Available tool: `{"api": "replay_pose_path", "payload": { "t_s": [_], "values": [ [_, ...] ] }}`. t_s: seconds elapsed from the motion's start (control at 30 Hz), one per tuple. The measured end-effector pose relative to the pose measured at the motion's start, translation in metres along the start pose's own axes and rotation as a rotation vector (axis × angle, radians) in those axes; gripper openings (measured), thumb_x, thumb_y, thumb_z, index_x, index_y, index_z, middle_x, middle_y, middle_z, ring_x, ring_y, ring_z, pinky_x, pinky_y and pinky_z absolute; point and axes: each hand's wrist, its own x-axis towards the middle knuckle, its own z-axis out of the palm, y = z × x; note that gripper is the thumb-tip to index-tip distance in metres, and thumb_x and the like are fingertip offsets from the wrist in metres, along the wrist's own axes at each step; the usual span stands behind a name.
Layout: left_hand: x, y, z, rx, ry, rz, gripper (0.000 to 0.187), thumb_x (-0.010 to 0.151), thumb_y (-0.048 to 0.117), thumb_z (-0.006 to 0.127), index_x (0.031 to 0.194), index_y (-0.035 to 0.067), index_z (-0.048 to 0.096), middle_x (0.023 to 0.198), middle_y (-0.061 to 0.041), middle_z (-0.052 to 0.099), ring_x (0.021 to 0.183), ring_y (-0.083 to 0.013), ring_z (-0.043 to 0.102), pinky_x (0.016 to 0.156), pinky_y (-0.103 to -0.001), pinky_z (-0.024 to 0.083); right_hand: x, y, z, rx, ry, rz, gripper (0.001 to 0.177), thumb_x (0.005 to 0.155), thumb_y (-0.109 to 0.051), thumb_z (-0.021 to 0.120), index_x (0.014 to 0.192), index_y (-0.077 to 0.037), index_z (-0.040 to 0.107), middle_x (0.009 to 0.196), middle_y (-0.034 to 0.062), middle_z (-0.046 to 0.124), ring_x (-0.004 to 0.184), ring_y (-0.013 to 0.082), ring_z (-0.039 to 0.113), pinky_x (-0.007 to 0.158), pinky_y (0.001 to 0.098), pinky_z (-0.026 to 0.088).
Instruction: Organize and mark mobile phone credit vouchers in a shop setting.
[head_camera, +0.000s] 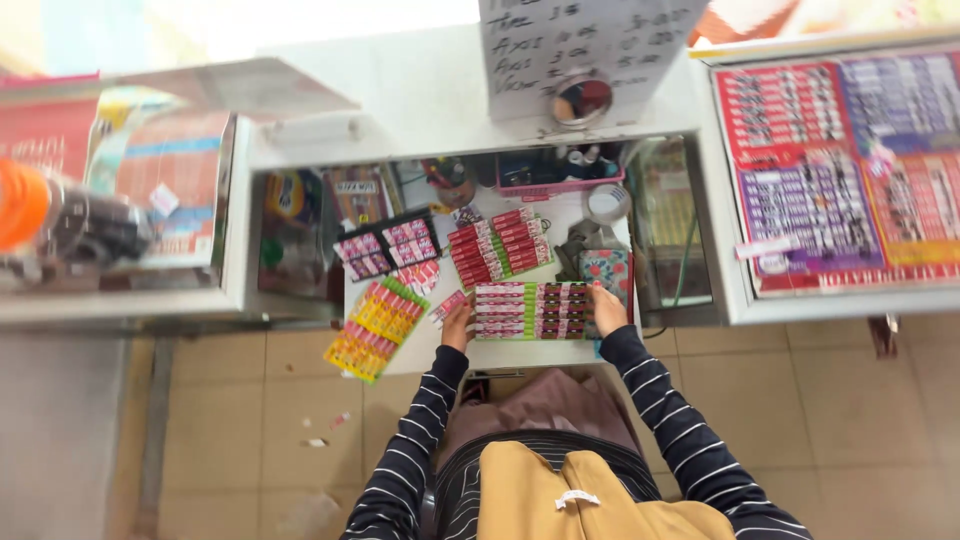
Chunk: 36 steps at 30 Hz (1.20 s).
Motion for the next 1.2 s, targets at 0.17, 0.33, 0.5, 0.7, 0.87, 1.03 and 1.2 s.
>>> {"api": "replay_pose_path", "payload": {
  "t_s": [0.17,0.33,0.5,0.7,0.87,1.03,1.2],
  "values": [
    [0.014,0.033,0.008,0.092,-0.197,0.091,0.050,0.103,0.014,0.053,0.153,0.012,0.051,0.147,-0.010,0.057,0.126,-0.0215,0.056,0.102,-0.038,0.045,-0.025,0.014,0.000,0.121,0.072,0.013,0.050,0.105,-0.039,0.042,0.137,-0.006,0.061,0.134,0.0091,0.066,0.111,0.0266,0.066,0.087,0.0419,0.054],
    [0.029,0.065,0.011,0.305,-0.382,0.337,0.049,0.104,0.007,0.052,0.153,0.007,0.047,0.153,-0.008,0.053,0.136,-0.0152,0.051,0.114,-0.027,0.039,-0.079,0.011,0.005,0.233,0.112,-0.044,0.044,0.105,-0.037,0.045,0.130,-0.005,0.061,0.124,0.0095,0.068,0.102,0.0261,0.069,0.083,0.0418,0.058],
    [0.056,0.080,0.016,0.115,-0.630,0.067,0.048,0.101,0.004,0.054,0.148,0.002,0.054,0.144,-0.011,0.061,0.124,-0.0181,0.060,0.107,-0.032,0.046,-0.143,0.018,-0.018,0.340,0.207,0.023,0.049,0.114,-0.039,0.048,0.119,0.008,0.062,0.105,0.0211,0.064,0.086,0.0320,0.067,0.075,0.0493,0.057],
    [0.036,0.089,0.077,0.221,-1.061,-0.085,0.042,0.102,0.004,0.057,0.143,-0.004,0.059,0.134,-0.012,0.067,0.118,-0.0178,0.064,0.103,-0.031,0.050,-0.239,-0.045,0.008,0.429,-0.200,-0.029,0.043,0.100,-0.028,0.052,0.131,0.000,0.062,0.130,0.0111,0.070,0.116,0.0190,0.068,0.099,0.0341,0.054],
    [-0.023,0.075,0.160,0.470,-1.321,-0.171,0.041,0.103,0.008,0.056,0.143,-0.001,0.060,0.126,-0.009,0.071,0.112,-0.0139,0.066,0.101,-0.028,0.051,-0.279,-0.045,0.009,0.689,-0.299,0.063,0.044,0.102,-0.025,0.054,0.136,0.003,0.057,0.131,0.0149,0.068,0.116,0.0233,0.066,0.098,0.0388,0.054],
    [-0.057,0.034,0.241,0.546,-1.432,-0.403,0.042,0.103,0.012,0.057,0.144,0.003,0.059,0.125,-0.005,0.072,0.105,-0.0091,0.067,0.094,-0.025,0.052,-0.271,0.034,-0.068,0.747,-0.093,0.061,0.041,0.100,-0.013,0.058,0.137,0.003,0.055,0.126,0.0171,0.069,0.111,0.0244,0.068,0.097,0.0396,0.055],
    [-0.093,-0.007,0.320,0.628,-1.477,-0.347,0.042,0.108,0.018,0.056,0.148,0.005,0.061,0.121,-0.005,0.073,0.093,-0.0059,0.067,0.081,-0.026,0.055,-0.288,0.055,-0.160,0.814,-0.027,0.020,0.041,0.101,-0.011,0.058,0.139,0.005,0.053,0.126,0.0183,0.068,0.109,0.0252,0.068,0.097,0.0420,0.054]
  ]
}}
